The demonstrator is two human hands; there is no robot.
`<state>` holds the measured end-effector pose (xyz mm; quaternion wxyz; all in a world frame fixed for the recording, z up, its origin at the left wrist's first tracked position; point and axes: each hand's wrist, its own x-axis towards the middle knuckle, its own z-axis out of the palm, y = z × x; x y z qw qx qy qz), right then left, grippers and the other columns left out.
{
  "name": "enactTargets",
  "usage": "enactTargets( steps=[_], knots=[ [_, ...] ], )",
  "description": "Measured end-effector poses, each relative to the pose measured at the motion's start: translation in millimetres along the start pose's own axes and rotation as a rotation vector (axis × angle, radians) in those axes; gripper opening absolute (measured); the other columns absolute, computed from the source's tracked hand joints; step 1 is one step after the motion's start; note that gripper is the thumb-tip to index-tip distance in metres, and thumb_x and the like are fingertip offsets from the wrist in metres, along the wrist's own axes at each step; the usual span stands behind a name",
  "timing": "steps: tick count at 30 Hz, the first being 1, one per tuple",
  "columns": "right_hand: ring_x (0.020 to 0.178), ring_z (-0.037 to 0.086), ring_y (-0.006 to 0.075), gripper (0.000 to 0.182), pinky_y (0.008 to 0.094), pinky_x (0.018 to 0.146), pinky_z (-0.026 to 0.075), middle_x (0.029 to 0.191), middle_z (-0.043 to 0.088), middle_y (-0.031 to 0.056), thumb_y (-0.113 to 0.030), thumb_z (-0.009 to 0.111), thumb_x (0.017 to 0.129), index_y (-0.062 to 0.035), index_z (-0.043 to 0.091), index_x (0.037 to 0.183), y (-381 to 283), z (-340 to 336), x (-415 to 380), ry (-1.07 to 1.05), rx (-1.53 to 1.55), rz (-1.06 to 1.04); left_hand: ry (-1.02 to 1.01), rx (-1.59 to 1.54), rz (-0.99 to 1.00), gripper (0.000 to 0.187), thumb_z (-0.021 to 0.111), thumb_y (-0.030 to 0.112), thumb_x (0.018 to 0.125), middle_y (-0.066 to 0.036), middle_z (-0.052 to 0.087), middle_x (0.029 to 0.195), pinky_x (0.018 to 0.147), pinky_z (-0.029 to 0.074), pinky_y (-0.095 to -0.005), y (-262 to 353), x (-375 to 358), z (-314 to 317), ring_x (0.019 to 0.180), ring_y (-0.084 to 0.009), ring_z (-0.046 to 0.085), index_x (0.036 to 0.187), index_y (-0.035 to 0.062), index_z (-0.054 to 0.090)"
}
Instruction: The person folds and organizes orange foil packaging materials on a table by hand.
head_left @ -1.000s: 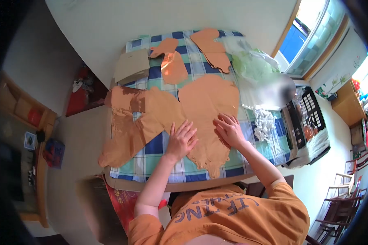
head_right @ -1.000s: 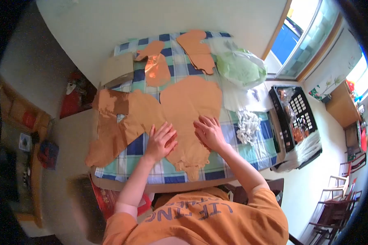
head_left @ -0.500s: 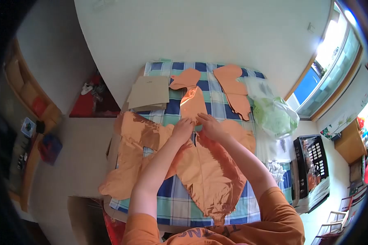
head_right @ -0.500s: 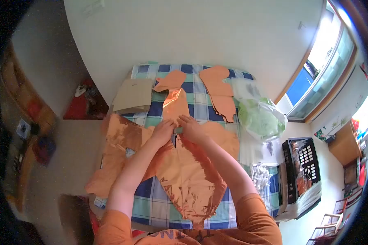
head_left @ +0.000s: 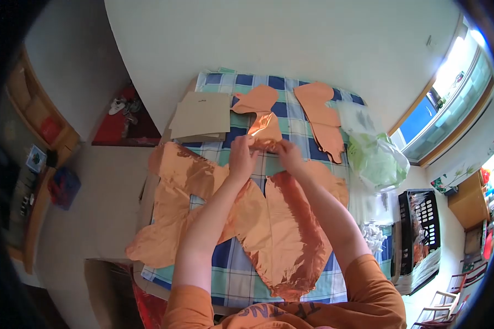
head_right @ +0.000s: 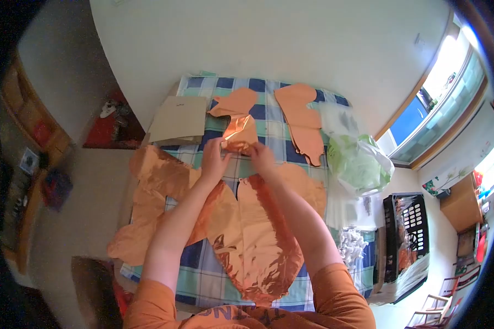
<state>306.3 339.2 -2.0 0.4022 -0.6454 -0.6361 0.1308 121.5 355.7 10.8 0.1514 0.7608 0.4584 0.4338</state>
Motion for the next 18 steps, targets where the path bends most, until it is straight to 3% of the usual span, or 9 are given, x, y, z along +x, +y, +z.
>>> enactTargets(
  steps=[5,8,11,14,17,18],
  knots=[
    [0.08,0.064,0.0389,0.018,0.0401,0.068,0.05,0.082,0.066,0.0192,-0.016,0.055,0.092,-0.0025,0.064,0.1,-46,-67,16,0.196,0.148,-0.196,0.043,0.066,0.082,0.083,0.075,0.005,0.07,-0.019,0.041,0.135,0.106,0.033,-0.0437,6,0,-20,0.127,-0.0377,0.038,0.141,0.0063,0.032],
    [0.082,0.064,0.0349,0.016,0.0368,0.072,0.05,0.089,0.065,0.0175,-0.013,0.056,0.093,-0.0017,0.064,0.101,-145,-143,2,0.197,0.053,-0.246,0.156,0.124,0.131,0.088,0.076,0.006,0.07,-0.02,0.036,0.141,0.108,0.031,-0.0425,37,19,-39,0.13,-0.0393,0.034,0.144,0.0064,0.027],
    [0.087,0.063,0.0336,0.013,0.0367,0.074,0.049,0.092,0.066,0.0156,-0.008,0.058,0.091,-0.0013,0.064,0.1,-186,-195,-14,0.179,0.023,-0.526,0.375,0.128,0.278,0.07,0.074,0.01,0.072,-0.018,0.052,0.127,0.099,0.04,-0.0402,80,42,-60,0.121,-0.0332,0.048,0.135,0.0105,0.044],
    [0.088,0.062,0.0328,0.011,0.0378,0.075,0.049,0.092,0.066,0.0133,-0.005,0.06,0.088,-0.0024,0.065,0.098,-228,-245,-61,0.14,-0.062,-0.686,-0.151,-0.058,0.196,0.038,0.07,0.014,0.076,-0.01,0.066,0.102,0.083,0.048,-0.0392,92,59,-80,0.1,-0.0272,0.061,0.113,0.0149,0.064],
    [0.089,0.061,0.0305,0.01,0.0383,0.076,0.049,0.093,0.066,0.0107,-0.002,0.062,0.084,-0.0029,0.064,0.094,-226,-270,-124,0.052,-0.192,-0.682,-0.001,-0.074,0.394,0.014,0.068,0.016,0.078,-0.005,0.068,0.085,0.071,0.049,-0.0405,95,31,-62,0.084,-0.0253,0.064,0.091,0.0156,0.071],
    [0.089,0.062,0.0302,0.01,0.0385,0.077,0.049,0.094,0.066,0.0106,-0.002,0.062,0.084,-0.0029,0.064,0.094,-224,-275,-146,0.01,-0.235,-0.665,-0.127,-0.117,0.335,0.015,0.067,0.015,0.078,-0.005,0.068,0.088,0.073,0.049,-0.0403,108,19,-70,0.086,-0.0264,0.064,0.092,0.0158,0.071]
  ],
)
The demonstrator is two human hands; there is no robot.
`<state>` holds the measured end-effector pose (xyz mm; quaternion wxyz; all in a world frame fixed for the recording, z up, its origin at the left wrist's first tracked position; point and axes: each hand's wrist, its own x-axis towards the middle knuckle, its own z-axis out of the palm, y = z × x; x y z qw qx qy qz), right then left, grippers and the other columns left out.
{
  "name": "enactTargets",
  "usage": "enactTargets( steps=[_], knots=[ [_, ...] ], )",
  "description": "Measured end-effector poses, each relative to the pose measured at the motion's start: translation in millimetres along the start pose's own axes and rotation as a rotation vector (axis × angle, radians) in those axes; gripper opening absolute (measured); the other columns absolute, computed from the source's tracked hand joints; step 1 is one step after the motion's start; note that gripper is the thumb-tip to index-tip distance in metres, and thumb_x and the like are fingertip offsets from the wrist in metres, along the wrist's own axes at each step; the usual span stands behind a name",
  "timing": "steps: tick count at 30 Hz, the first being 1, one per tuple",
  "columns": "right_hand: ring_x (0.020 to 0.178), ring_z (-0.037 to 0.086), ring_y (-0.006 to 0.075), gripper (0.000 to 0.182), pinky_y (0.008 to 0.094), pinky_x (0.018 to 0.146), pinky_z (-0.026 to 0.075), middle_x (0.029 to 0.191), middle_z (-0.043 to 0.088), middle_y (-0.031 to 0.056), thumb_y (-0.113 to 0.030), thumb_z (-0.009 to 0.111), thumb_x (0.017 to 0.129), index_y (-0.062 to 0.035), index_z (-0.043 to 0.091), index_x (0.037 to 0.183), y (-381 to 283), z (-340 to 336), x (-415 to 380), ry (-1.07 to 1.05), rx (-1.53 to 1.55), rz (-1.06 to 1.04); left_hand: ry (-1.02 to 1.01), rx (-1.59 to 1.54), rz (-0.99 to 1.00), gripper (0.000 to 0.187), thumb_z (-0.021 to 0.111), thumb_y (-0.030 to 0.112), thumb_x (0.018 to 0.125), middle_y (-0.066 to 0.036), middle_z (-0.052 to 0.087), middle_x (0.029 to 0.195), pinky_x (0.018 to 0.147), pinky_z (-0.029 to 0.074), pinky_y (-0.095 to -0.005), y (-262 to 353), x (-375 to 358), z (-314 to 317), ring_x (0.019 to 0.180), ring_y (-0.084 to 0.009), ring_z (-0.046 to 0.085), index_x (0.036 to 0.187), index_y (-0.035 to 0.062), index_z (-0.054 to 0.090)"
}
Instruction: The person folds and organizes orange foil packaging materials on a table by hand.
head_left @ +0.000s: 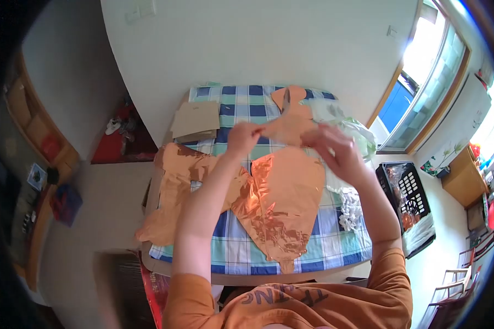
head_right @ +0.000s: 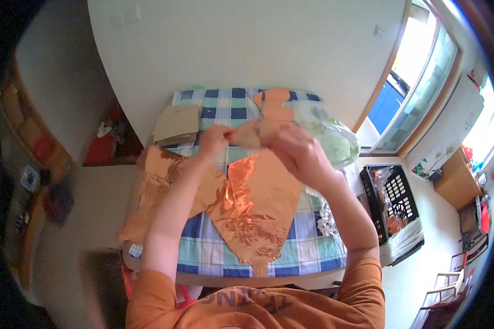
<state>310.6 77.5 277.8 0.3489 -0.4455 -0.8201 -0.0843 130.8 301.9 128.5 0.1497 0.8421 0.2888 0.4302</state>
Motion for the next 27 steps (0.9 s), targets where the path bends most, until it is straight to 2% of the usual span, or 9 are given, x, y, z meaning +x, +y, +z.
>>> enactTargets(
  steps=[2,4,6,12,16,21,25,26,27],
  knots=[
    [0.091,0.062,0.029,0.012,0.0384,0.08,0.05,0.095,0.066,0.0086,-0.002,0.062,0.083,-0.005,0.065,0.094,-12,3,-41,-0.053,0.059,-0.031,-0.222,-0.13,-0.131,0.016,0.066,0.014,0.079,-0.006,0.069,0.094,0.076,0.05,-0.0399,44,-29,-8,0.09,-0.0285,0.063,0.094,0.0163,0.072],
    [0.092,0.063,0.0278,0.014,0.0393,0.084,0.05,0.096,0.067,0.0069,-0.002,0.063,0.082,-0.0071,0.065,0.095,-28,14,-86,-0.103,0.101,0.04,0.078,-0.109,0.158,0.017,0.063,0.012,0.081,-0.007,0.069,0.098,0.081,0.05,-0.0406,35,-67,29,0.092,-0.0292,0.063,0.096,0.0139,0.071],
    [0.098,0.065,0.0254,0.009,0.0392,0.092,0.048,0.099,0.069,0.007,-0.004,0.063,0.085,-0.0061,0.066,0.093,-46,22,-120,-0.181,0.097,0.055,-0.091,-0.063,0.14,0.016,0.062,0.011,0.082,-0.009,0.069,0.1,0.086,0.049,-0.0404,25,-98,44,0.095,-0.0296,0.063,0.095,0.0105,0.071],
    [0.097,0.064,0.0268,0.016,0.0396,0.091,0.049,0.102,0.068,0.0081,-0.009,0.065,0.083,-0.0065,0.065,0.098,-67,66,-209,-0.224,0.207,0.192,-0.203,0.002,0.154,0.016,0.061,0.01,0.081,-0.01,0.07,0.097,0.089,0.046,-0.0406,30,-156,62,0.098,-0.0271,0.063,0.092,0.0079,0.072],
    [0.098,0.064,0.0264,0.016,0.0389,0.089,0.049,0.103,0.068,0.0087,-0.013,0.063,0.085,-0.0062,0.065,0.099,-71,86,-241,-0.244,0.252,0.261,-0.276,0.113,0.077,0.023,0.058,0.009,0.081,-0.011,0.066,0.112,0.097,0.043,-0.0384,27,-183,64,0.115,-0.0266,0.056,0.1,0.0072,0.071],
    [0.102,0.061,0.0284,0.023,0.0394,0.091,0.047,0.11,0.066,0.0093,-0.022,0.064,0.087,-0.0061,0.065,0.103,-76,88,-251,-0.321,0.291,0.257,-0.283,0.197,0.1,0.036,0.064,0.014,0.079,-0.017,0.058,0.126,0.1,0.041,-0.0427,22,-193,65,0.12,-0.0333,0.052,0.115,0.0073,0.064],
    [0.097,0.061,0.0314,0.029,0.0404,0.084,0.049,0.102,0.066,0.0111,-0.028,0.07,0.083,-0.0121,0.065,0.108,-12,47,-270,-0.156,0.121,0.488,-0.228,0.192,0.021,0.047,0.059,0.007,0.081,-0.019,0.047,0.137,0.104,0.036,-0.0447,59,-196,36,0.129,-0.0359,0.042,0.128,0.009,0.056],
    [0.095,0.061,0.0319,0.026,0.0401,0.083,0.049,0.097,0.067,0.012,-0.019,0.07,0.082,-0.0119,0.066,0.106,7,17,-264,-0.212,0.108,0.713,-0.172,0.159,0.01,0.05,0.057,0.002,0.08,-0.02,0.045,0.138,0.105,0.035,-0.0459,67,-200,28,0.13,-0.0371,0.04,0.129,0.0087,0.054],
    [0.094,0.063,0.032,0.027,0.0385,0.084,0.05,0.1,0.067,0.0145,-0.012,0.07,0.082,-0.0084,0.065,0.109,40,2,-275,-0.109,0.017,0.69,-0.127,0.163,0.003,0.05,0.055,0.0,0.079,-0.02,0.046,0.137,0.105,0.035,-0.0465,75,-206,22,0.13,-0.0372,0.041,0.128,0.0082,0.055]
  ],
)
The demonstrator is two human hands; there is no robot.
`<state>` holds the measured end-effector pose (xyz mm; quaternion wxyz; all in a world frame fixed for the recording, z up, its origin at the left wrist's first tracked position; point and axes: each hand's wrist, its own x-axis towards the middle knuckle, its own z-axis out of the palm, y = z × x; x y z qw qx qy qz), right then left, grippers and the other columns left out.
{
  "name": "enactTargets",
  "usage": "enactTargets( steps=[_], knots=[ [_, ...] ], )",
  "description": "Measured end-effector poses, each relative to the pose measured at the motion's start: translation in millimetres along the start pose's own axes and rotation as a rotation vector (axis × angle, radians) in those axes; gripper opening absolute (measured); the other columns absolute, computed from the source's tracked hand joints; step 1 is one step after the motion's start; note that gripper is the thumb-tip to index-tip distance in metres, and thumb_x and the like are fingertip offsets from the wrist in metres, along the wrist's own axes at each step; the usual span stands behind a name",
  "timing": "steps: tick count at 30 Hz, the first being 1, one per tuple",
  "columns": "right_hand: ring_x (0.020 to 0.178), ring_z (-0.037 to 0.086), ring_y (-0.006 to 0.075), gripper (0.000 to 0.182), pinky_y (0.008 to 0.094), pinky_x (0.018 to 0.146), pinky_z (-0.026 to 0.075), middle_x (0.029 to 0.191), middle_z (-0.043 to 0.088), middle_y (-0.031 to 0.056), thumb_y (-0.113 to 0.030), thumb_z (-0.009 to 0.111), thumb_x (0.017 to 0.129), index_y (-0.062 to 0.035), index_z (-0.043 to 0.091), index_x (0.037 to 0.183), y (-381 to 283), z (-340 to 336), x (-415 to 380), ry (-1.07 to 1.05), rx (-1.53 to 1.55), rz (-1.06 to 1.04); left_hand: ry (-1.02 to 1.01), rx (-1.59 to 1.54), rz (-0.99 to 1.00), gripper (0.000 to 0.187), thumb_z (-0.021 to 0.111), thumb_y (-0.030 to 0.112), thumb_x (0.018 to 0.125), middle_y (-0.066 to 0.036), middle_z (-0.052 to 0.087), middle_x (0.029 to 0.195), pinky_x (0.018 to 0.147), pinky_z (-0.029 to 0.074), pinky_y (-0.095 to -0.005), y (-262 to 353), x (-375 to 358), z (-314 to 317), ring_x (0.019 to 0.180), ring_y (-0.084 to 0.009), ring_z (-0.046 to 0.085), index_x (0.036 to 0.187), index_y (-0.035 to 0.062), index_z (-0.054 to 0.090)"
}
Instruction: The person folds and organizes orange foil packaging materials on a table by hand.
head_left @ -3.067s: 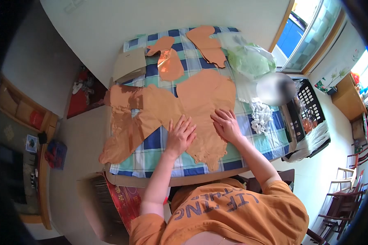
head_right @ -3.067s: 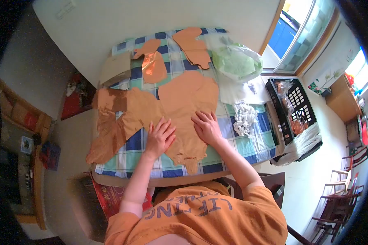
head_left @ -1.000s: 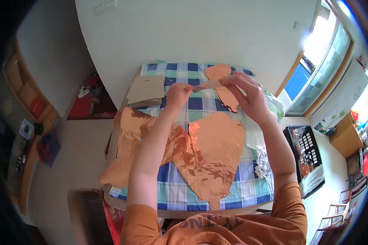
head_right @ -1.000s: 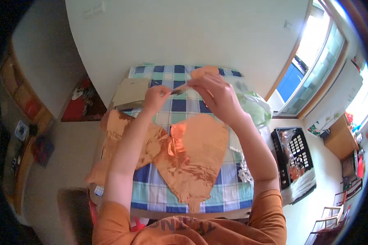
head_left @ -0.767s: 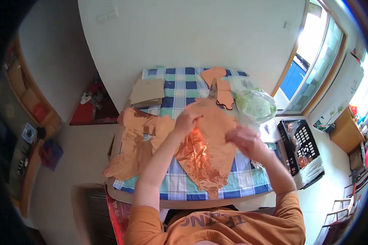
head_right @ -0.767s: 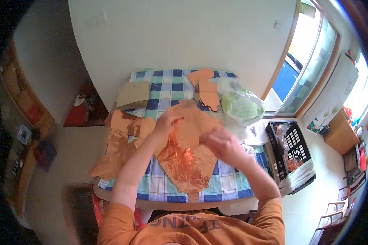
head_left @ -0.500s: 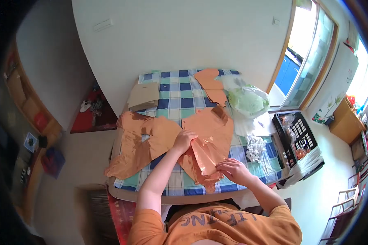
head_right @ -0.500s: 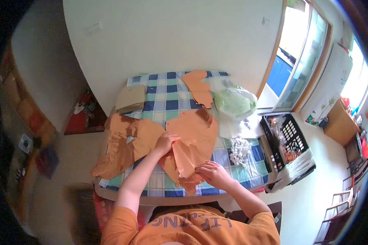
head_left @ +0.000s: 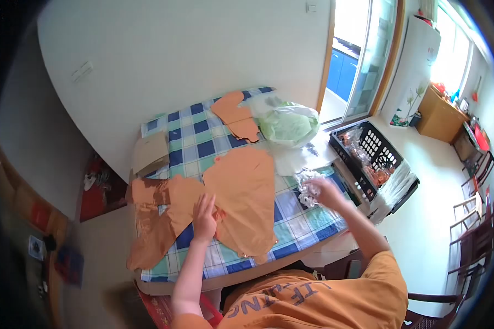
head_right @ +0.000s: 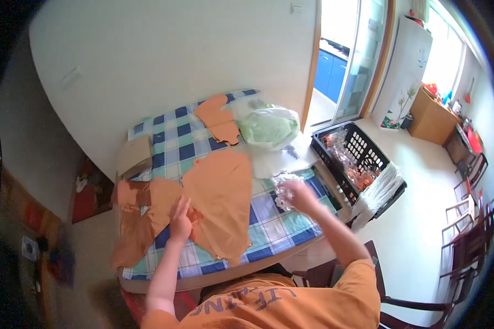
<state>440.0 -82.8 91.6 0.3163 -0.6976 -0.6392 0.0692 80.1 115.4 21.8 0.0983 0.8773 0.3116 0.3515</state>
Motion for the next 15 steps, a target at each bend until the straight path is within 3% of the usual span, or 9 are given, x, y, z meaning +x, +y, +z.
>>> enactTargets(
  steps=[1,5,7,8,11,15],
  knots=[
    [0.092,0.063,0.0314,0.02,0.038,0.082,0.051,0.097,0.068,0.0147,-0.009,0.069,0.082,-0.0064,0.067,0.102,37,-14,9,0.222,-0.068,-0.017,0.046,0.006,-0.016,0.05,0.053,-0.003,0.078,-0.019,0.047,0.136,0.106,0.035,-0.047,6,-8,-7,0.129,-0.0372,0.042,0.127,0.0076,0.056],
    [0.093,0.063,0.0344,0.016,0.0422,0.081,0.051,0.098,0.066,0.0186,-0.014,0.056,0.088,-0.0056,0.067,0.096,144,-91,48,0.485,-0.231,0.342,0.183,0.032,-0.052,0.05,0.048,-0.01,0.074,-0.017,0.051,0.132,0.105,0.036,-0.047,26,-36,-23,0.127,-0.037,0.045,0.12,0.0061,0.059],
    [0.095,0.063,0.0353,0.02,0.0444,0.082,0.05,0.104,0.064,0.0199,-0.02,0.059,0.087,-0.0056,0.065,0.1,179,-109,60,0.466,-0.458,0.464,0.215,0.048,-0.077,0.048,0.047,-0.011,0.073,-0.018,0.053,0.129,0.103,0.037,-0.0473,27,-51,-19,0.124,-0.0376,0.047,0.117,0.0049,0.061],
    [0.1,0.062,0.0361,0.031,0.0451,0.085,0.05,0.112,0.063,0.0196,-0.029,0.062,0.087,-0.0048,0.062,0.106,185,-116,62,0.348,-0.527,0.623,0.229,0.058,-0.085,0.047,0.047,-0.011,0.073,-0.018,0.054,0.128,0.103,0.038,-0.0475,26,-56,-18,0.123,-0.0379,0.048,0.115,0.0043,0.062],
    [0.107,0.06,0.0356,0.04,0.0446,0.09,0.049,0.115,0.062,0.0197,-0.036,0.063,0.087,-0.0036,0.06,0.11,226,-114,77,0.271,-0.449,0.94,0.274,0.072,-0.135,0.044,0.047,-0.011,0.073,-0.019,0.056,0.125,0.101,0.039,-0.0482,22,-62,-14,0.119,-0.0393,0.049,0.111,0.0041,0.063],
    [0.113,0.057,0.0349,0.052,0.0437,0.094,0.048,0.122,0.058,0.0189,-0.04,0.064,0.086,-0.0059,0.051,0.124,237,-109,97,0.307,-0.415,1.087,0.276,0.051,-0.206,0.041,0.047,-0.012,0.073,-0.019,0.056,0.123,0.1,0.039,-0.0482,19,-63,-11,0.116,-0.04,0.051,0.107,0.0039,0.063]
  ],
)
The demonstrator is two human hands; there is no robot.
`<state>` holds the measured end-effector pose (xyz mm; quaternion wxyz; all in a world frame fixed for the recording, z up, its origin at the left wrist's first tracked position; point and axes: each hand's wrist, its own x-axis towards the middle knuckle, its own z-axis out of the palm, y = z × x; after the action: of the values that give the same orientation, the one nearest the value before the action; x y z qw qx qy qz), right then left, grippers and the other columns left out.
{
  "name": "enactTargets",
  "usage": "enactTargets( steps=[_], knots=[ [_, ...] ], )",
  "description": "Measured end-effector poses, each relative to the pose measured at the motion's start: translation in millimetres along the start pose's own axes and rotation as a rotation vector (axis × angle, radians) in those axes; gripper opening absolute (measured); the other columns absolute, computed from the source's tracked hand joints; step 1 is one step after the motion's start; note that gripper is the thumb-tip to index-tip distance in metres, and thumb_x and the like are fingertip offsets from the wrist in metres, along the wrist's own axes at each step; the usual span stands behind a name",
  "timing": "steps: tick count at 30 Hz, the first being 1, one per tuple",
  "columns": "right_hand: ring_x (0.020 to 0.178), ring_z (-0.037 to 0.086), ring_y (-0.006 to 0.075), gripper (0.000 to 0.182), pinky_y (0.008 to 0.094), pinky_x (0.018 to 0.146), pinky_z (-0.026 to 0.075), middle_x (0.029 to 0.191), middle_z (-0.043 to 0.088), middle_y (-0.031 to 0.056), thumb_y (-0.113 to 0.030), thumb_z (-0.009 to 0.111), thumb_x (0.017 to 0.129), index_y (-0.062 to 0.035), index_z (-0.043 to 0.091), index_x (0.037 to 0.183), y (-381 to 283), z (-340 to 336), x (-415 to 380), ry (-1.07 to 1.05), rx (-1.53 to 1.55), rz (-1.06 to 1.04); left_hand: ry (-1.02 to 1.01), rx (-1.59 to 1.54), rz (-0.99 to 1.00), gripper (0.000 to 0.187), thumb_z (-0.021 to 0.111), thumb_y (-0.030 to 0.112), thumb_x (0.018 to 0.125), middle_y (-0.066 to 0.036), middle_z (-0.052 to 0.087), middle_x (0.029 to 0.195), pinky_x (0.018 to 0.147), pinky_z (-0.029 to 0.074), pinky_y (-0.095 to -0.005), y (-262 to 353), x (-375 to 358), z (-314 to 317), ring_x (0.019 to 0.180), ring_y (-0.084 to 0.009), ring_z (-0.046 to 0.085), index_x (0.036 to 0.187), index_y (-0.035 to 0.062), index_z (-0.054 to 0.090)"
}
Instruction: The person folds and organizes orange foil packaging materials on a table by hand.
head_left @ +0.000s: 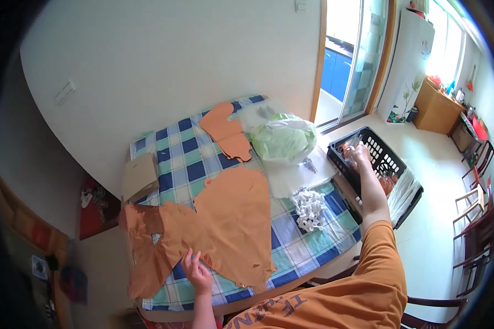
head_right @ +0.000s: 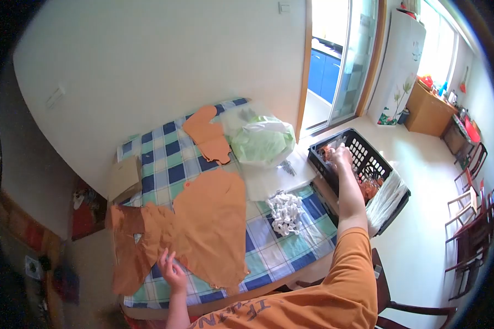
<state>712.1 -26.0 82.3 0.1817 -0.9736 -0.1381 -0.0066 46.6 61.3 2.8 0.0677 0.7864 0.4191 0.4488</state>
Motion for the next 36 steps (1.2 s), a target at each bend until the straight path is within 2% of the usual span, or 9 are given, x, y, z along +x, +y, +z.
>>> enactTargets(
  steps=[5,9,13,14,19,25,28,32,36],
  knots=[
    [0.11,0.061,0.0331,0.059,0.044,0.09,0.05,0.119,0.062,0.0173,-0.042,0.064,0.084,-0.008,0.046,0.129,-22,22,25,0.015,-0.037,0.063,-0.039,0.038,-0.019,0.04,0.048,-0.012,0.073,-0.018,0.058,0.119,0.096,0.042,-0.0469,-3,-1,-2,0.113,-0.0389,0.052,0.106,0.0045,0.064],
    [0.103,0.065,0.031,0.032,0.0434,0.089,0.051,0.11,0.067,0.0146,-0.027,0.046,0.091,-0.0039,0.067,0.098,-22,45,49,0.065,0.055,0.127,-0.032,0.051,-0.039,0.038,0.048,-0.011,0.073,-0.016,0.059,0.117,0.095,0.042,-0.0462,2,2,0,0.112,-0.0381,0.052,0.104,0.0044,0.064],
    [0.1,0.065,0.0314,0.027,0.0416,0.086,0.051,0.108,0.066,0.0163,-0.02,0.045,0.09,-0.0047,0.066,0.095,-24,26,29,0.297,0.045,-0.033,-0.032,0.019,-0.051,0.037,0.048,-0.011,0.074,-0.016,0.059,0.116,0.095,0.043,-0.0458,1,2,0,0.111,-0.0379,0.052,0.104,0.0046,0.065],
    [0.099,0.064,0.0313,0.022,0.0413,0.084,0.051,0.109,0.064,0.0165,-0.018,0.049,0.086,-0.006,0.066,0.091,-18,21,33,0.252,0.02,-0.035,-0.03,0.019,-0.047,0.037,0.048,-0.011,0.074,-0.016,0.059,0.116,0.095,0.043,-0.0458,2,1,0,0.111,-0.0378,0.052,0.104,0.0046,0.065],
    [0.094,0.065,0.0347,0.021,0.0432,0.083,0.051,0.1,0.067,0.0188,-0.017,0.055,0.082,-0.0065,0.066,0.096,9,2,34,0.209,0.129,-0.137,-0.035,0.007,-0.037,0.037,0.049,-0.01,0.075,-0.016,0.059,0.117,0.093,0.043,-0.0457,1,-1,1,0.109,-0.0374,0.053,0.103,0.0054,0.065],
    [0.095,0.066,0.0314,0.028,0.042,0.082,0.051,0.1,0.068,0.0202,-0.02,0.055,0.086,-0.004,0.065,0.107,13,14,33,0.139,0.407,0.077,-0.041,0.008,-0.01,0.033,0.051,-0.01,0.073,-0.014,0.061,0.114,0.092,0.044,-0.0444,0,0,0,0.106,-0.0355,0.054,0.097,0.0054,0.066],
    [0.094,0.066,0.0331,0.034,0.0431,0.08,0.051,0.1,0.069,0.0187,-0.03,0.05,0.09,-0.0044,0.066,0.106,26,23,38,0.044,0.202,-0.118,-0.013,0.017,-0.008,0.031,0.052,-0.01,0.072,-0.013,0.061,0.111,0.089,0.045,-0.0435,1,1,2,0.103,-0.035,0.055,0.094,0.0062,0.067],
    [0.11,0.058,0.0297,0.029,0.0419,0.087,0.048,0.116,0.063,0.0112,-0.025,0.049,0.089,-0.0095,0.069,0.104,24,32,49,0.156,0.019,-0.003,0.0,0.005,-0.006,0.031,0.053,-0.011,0.07,-0.013,0.061,0.109,0.087,0.046,-0.0432,1,1,3,0.1,-0.0348,0.056,0.092,0.007,0.067],
    [0.112,0.052,0.0283,0.022,0.0461,0.084,0.047,0.108,0.061,0.009,-0.023,0.053,0.088,-0.012,0.067,0.101,-8,5,26,0.344,-0.216,-0.231,-0.008,0.01,-0.025,0.031,0.053,-0.012,0.07,-0.013,0.061,0.109,0.085,0.047,-0.0426,5,4,1,0.1,-0.0348,0.056,0.092,0.0066,0.067]
  ],
)
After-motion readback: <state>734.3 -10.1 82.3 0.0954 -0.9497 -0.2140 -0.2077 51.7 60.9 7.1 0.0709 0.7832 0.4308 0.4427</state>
